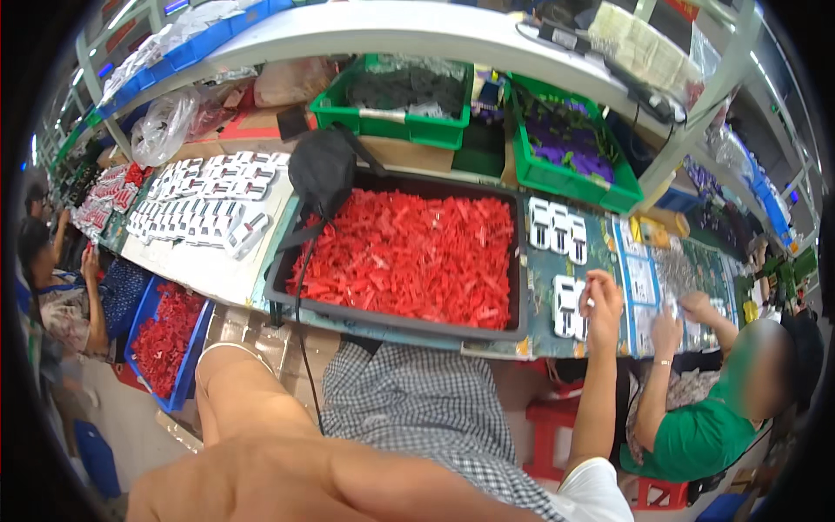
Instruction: The person assembles toy cars by picking up car shells, inserting small red components from a tray into each shell by hand, and placing the assembled cars on the table.
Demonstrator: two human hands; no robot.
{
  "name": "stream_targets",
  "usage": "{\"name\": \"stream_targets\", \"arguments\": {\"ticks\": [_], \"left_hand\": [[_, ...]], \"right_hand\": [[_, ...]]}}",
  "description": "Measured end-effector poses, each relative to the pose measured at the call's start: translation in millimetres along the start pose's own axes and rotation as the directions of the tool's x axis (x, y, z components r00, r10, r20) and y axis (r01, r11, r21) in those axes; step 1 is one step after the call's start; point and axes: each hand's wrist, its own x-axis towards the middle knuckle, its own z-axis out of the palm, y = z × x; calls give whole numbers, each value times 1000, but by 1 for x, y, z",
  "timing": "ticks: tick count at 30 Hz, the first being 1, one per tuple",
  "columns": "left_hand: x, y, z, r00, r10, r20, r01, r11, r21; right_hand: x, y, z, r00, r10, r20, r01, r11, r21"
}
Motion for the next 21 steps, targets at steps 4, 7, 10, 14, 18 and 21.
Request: {"name": "stream_targets", "arguments": {"ticks": [4, 7, 10, 14, 18, 21], "left_hand": [[-2, -3, 7, 999, -25, -39, 27, 998, 53], [-55, 15, -14, 997, -13, -72, 22, 992, 123], [-19, 6, 8, 991, -3, -135, 29, 981, 192], [-41, 4, -6, 971, 9, -240, 57, 961, 270], [-3, -10, 11, 934, -19, -358, 153, 923, 352], [-11, -107, 6, 858, 238, -455, -323, 939, -117]], "right_hand": [[-5, 22, -33, 1000, -24, -6, 21, 957, -289], [-21, 21, -27, 977, -181, 110, 206, 683, -701], [-33, 33, -25, 961, -135, 241, 275, 384, -881], [-42, 51, -23, 987, -16, 160, 152, 415, -897], [-41, 63, -24, 968, -149, 202, 242, 351, -904], [-35, 66, -31, 922, -325, 209, 314, 314, -896]]}}
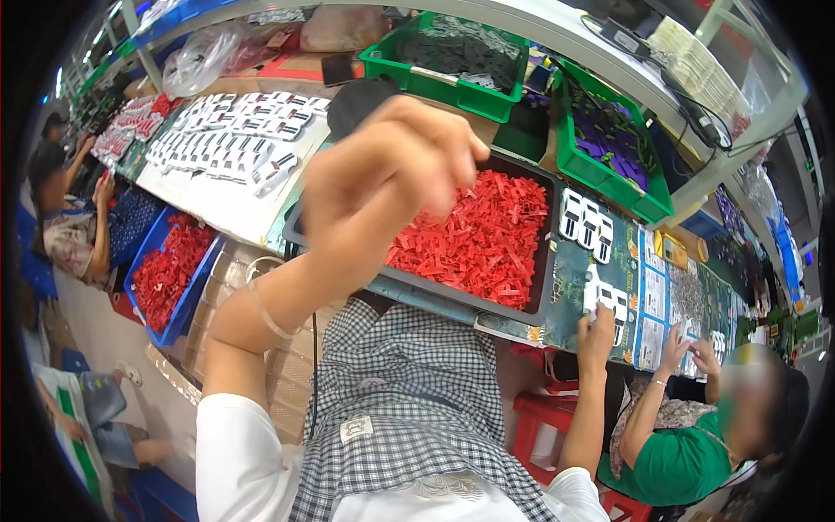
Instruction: The person assembles toy cars by picking up car shells, inserting small red components from a tray into each shell by hand, and placing the assembled cars on the table.
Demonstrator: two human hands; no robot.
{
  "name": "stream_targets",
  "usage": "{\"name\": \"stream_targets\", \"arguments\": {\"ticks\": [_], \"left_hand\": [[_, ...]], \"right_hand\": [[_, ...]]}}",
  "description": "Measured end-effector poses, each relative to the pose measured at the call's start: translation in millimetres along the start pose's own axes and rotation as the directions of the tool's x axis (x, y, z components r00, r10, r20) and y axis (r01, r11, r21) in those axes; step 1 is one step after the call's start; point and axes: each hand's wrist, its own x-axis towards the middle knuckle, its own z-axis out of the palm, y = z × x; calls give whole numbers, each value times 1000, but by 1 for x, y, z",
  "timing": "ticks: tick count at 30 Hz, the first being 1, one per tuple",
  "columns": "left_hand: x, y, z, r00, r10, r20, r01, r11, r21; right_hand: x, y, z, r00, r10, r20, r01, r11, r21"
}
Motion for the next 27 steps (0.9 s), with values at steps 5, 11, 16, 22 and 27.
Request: {"name": "stream_targets", "arguments": {"ticks": [5, 11, 16, 22, 27], "left_hand": [[-56, -68, 2, 823, -560, -92, 567, 802, 187], [-87, -114, 8, 657, -717, 231, 664, 696, 271], [-88, -166, 3, 267, -772, 577, 940, 340, 19], [-96, -182, -6, 154, -795, 587, 986, 85, -143], [-97, -213, -54, 247, -951, 184, 832, 111, -543]], "right_hand": [[4, 65, 3, 939, 317, 130, -342, 891, 299], [43, -21, -49, 984, 176, 2, -141, 784, 604], [88, -141, -49, 923, -348, 165, 192, 787, 586], [139, -181, 26, 893, -387, 230, 128, 708, 695], [189, -179, 81, 843, -329, 424, -263, 435, 861]]}}
